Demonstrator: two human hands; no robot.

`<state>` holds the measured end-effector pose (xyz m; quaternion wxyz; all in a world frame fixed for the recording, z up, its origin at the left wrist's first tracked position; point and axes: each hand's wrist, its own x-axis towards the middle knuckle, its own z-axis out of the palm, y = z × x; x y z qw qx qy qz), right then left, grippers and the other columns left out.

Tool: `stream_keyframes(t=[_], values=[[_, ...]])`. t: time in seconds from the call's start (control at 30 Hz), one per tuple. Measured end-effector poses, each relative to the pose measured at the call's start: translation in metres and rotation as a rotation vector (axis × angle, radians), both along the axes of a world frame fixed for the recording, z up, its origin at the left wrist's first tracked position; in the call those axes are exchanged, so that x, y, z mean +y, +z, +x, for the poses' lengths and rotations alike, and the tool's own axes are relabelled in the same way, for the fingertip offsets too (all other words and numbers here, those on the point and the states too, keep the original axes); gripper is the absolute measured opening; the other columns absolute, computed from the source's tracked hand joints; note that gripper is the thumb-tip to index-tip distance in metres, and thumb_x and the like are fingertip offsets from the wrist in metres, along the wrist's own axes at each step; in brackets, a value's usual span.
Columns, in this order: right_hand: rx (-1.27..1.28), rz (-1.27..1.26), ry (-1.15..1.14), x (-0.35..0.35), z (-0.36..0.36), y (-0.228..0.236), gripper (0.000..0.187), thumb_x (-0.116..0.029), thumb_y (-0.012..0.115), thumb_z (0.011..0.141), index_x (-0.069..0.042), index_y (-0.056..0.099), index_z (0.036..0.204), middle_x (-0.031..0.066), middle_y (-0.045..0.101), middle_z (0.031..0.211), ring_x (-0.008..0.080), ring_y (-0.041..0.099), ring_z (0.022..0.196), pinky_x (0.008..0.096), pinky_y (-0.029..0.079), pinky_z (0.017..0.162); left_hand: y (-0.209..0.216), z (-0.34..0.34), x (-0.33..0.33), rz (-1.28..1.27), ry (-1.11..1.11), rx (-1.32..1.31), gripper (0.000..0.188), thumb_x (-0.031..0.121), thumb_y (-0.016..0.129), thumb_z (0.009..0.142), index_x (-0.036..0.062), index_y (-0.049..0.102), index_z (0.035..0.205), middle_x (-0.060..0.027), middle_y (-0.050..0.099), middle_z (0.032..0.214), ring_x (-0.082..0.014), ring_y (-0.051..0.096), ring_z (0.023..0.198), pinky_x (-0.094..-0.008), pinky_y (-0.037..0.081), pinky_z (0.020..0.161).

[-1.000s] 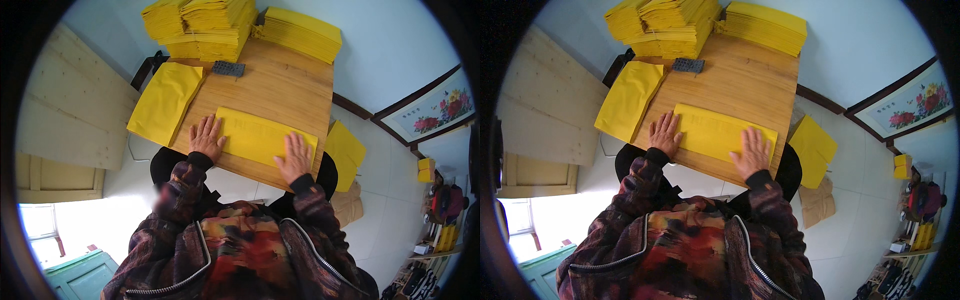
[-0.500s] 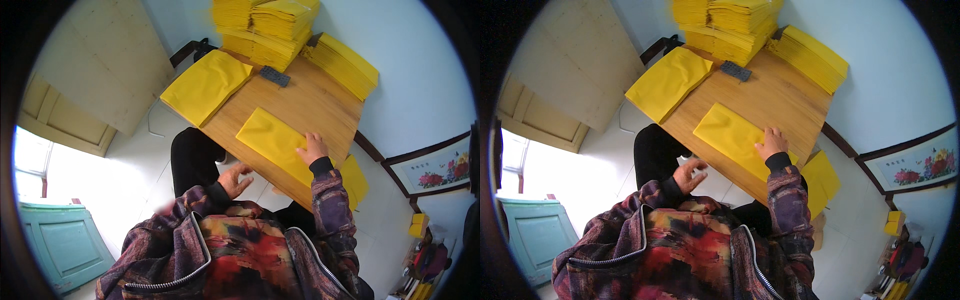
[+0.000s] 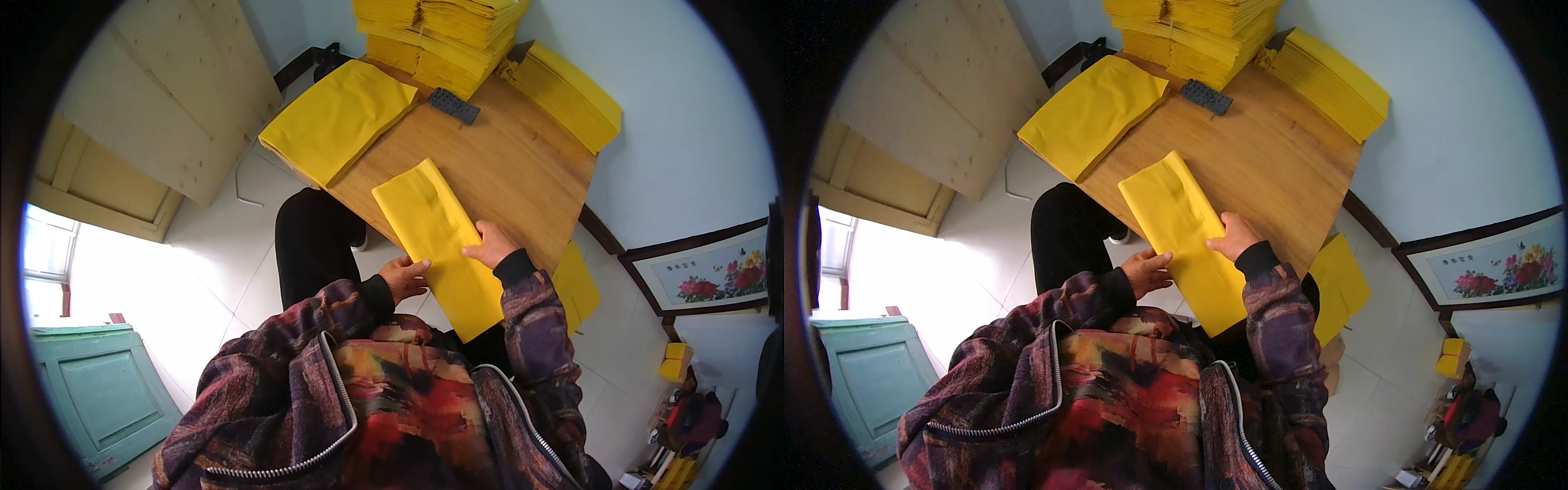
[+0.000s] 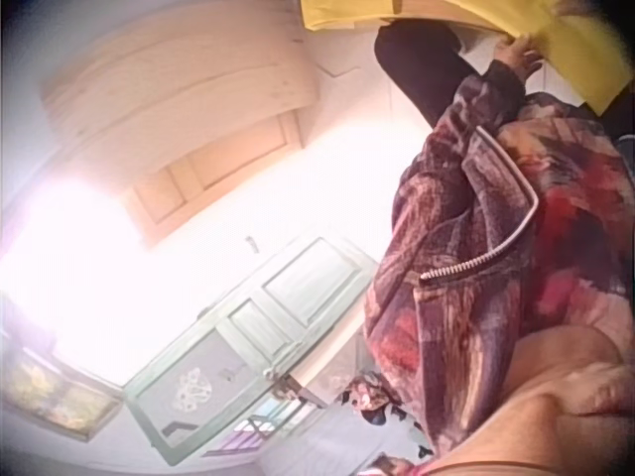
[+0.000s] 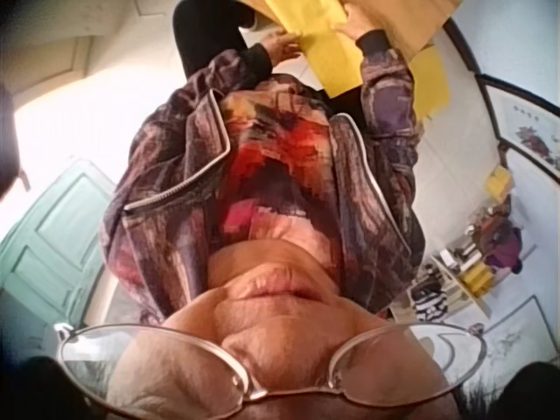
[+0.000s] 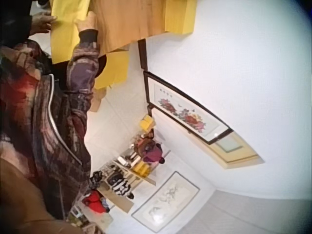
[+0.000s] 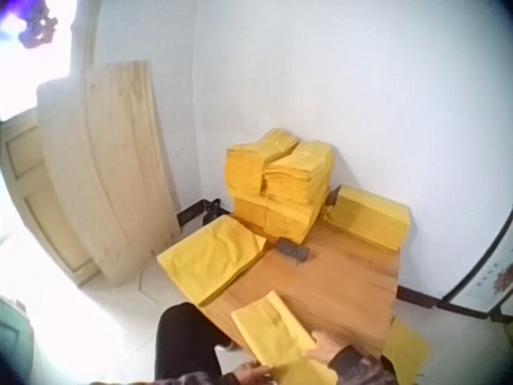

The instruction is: The person folds yellow padded envelopes on a wooden table, aligning edges and smoothing creases. They then remove a plastic tie from a stack, separate the envelopes, and restack them neatly.

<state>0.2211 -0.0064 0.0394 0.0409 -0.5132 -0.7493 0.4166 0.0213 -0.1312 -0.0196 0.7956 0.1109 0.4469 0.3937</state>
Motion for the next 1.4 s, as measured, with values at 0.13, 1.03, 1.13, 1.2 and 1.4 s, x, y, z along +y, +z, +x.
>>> stream_keyframes(t=[0.13, 1.03, 1.13, 1.2, 1.4], values=[[0.266, -0.131, -0.031, -0.015, -0.006, 0.0, 0.03, -0.017, 0.068, 0.071, 0.003, 0.058, 0.09, 0.0205, 0.065, 0.086, 0.0334, 0.063, 0.078, 0.0385, 0.048, 0.07, 0.003, 0.004, 0.002, 0.005, 0.04, 0.039, 0.043, 0.026, 0.065, 0.086, 0.0063, 0.052, 0.122, -0.0083, 0.062, 0.112, -0.0244, 0.063, 0.096, -0.0401, 0.052, 0.085], [0.573, 0.525, -0.23, -0.006, 0.025, 0.078, 0.016, -0.005, 0.063, 0.084, 0.0, 0.065, 0.098, 0.0092, 0.07, 0.091, 0.0153, 0.065, 0.081, 0.0279, 0.049, 0.07, 0.131, 0.015, 0.118, 1.066, 0.087, 0.492, 0.015, 0.002, 0.066, 0.083, 0.0003, 0.067, 0.098, -0.0025, 0.068, 0.09, -0.0093, 0.06, 0.081, -0.025, 0.049, 0.072], [0.709, 0.375, -0.256, -0.003, 0.029, 0.084, 0.017, -0.007, 0.065, 0.082, 0.0, 0.065, 0.098, 0.0106, 0.07, 0.089, 0.0172, 0.065, 0.079, 0.0285, 0.049, 0.07, 0.138, 0.012, 0.119, 1.067, 0.058, 0.445, 0.016, 0.002, 0.066, 0.084, -0.0003, 0.067, 0.099, -0.0021, 0.068, 0.09, -0.0078, 0.059, 0.078, -0.0233, 0.048, 0.071], [0.689, 0.363, -0.265, 0.0, 0.029, 0.08, 0.018, -0.007, 0.065, 0.082, 0.001, 0.064, 0.098, 0.0112, 0.07, 0.088, 0.0174, 0.065, 0.077, 0.0286, 0.049, 0.07, 0.135, 0.013, 0.122, 1.069, 0.058, 0.411, 0.016, 0.003, 0.066, 0.084, -0.0007, 0.067, 0.1, -0.0024, 0.068, 0.091, -0.008, 0.059, 0.079, -0.0236, 0.049, 0.071], [0.534, 0.218, -0.422, 0.001, 0.021, 0.058, 0.019, -0.002, 0.062, 0.084, 0.003, 0.063, 0.103, 0.0048, 0.068, 0.097, 0.0097, 0.06, 0.085, 0.0254, 0.048, 0.076, 0.114, 0.018, 0.132, 0.844, 0.012, 0.402, 0.018, 0.006, 0.069, 0.082, -0.0002, 0.067, 0.099, -0.0045, 0.068, 0.092, -0.0092, 0.061, 0.079, -0.0248, 0.049, 0.071]])
